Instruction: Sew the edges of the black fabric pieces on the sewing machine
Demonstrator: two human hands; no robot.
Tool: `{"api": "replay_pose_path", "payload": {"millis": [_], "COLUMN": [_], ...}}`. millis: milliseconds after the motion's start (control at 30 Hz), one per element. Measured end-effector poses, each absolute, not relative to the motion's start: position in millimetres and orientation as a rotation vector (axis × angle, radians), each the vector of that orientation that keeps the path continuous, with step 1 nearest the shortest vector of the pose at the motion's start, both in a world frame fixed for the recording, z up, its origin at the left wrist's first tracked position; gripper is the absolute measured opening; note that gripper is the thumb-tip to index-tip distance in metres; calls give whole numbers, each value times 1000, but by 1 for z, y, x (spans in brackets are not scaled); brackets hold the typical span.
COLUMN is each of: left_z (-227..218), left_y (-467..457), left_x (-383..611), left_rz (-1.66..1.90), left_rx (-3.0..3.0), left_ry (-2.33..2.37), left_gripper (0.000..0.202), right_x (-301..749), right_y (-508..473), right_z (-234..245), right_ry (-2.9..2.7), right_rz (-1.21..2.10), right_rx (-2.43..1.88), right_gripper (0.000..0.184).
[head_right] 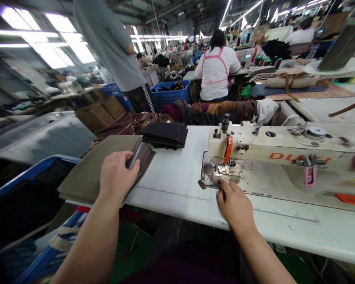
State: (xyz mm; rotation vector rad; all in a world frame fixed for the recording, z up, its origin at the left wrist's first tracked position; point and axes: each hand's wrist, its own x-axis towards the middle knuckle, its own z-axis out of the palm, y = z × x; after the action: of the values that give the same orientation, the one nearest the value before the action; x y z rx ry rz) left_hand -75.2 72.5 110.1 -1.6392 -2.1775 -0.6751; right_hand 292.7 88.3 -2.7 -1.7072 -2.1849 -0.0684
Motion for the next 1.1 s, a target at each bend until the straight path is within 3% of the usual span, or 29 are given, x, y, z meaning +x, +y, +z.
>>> {"api": "replay_pose_path", "payload": {"millis": [133,467,767,967,1100], "left_z": [130,155,156,157,151], "left_y": [39,53,48,56,59], "left_x": [-140,-174,-204,-194,-196], "left_rz": [-305,57,-798,-700,-747], "left_rx": [-1530,-1886,-1833,-1947,-1744], "left_ry": [-2396,-2467,-2901,-2801,-2848], "left_gripper": [32,11,24,22,24], "right_x": [292,292,293,279,239], "right_y": [88,88,88,87,85], "right_z": [0,-3,-4,-3,11], "right_ry": [-2182,-2177,-2200,-2175,-2347], "right_rz": [-103,-153,-144,-21,255], "right_rx": [-1699,-1677,-1679,-1636,-1252], "right_gripper": [37,38,38,35,30]}}
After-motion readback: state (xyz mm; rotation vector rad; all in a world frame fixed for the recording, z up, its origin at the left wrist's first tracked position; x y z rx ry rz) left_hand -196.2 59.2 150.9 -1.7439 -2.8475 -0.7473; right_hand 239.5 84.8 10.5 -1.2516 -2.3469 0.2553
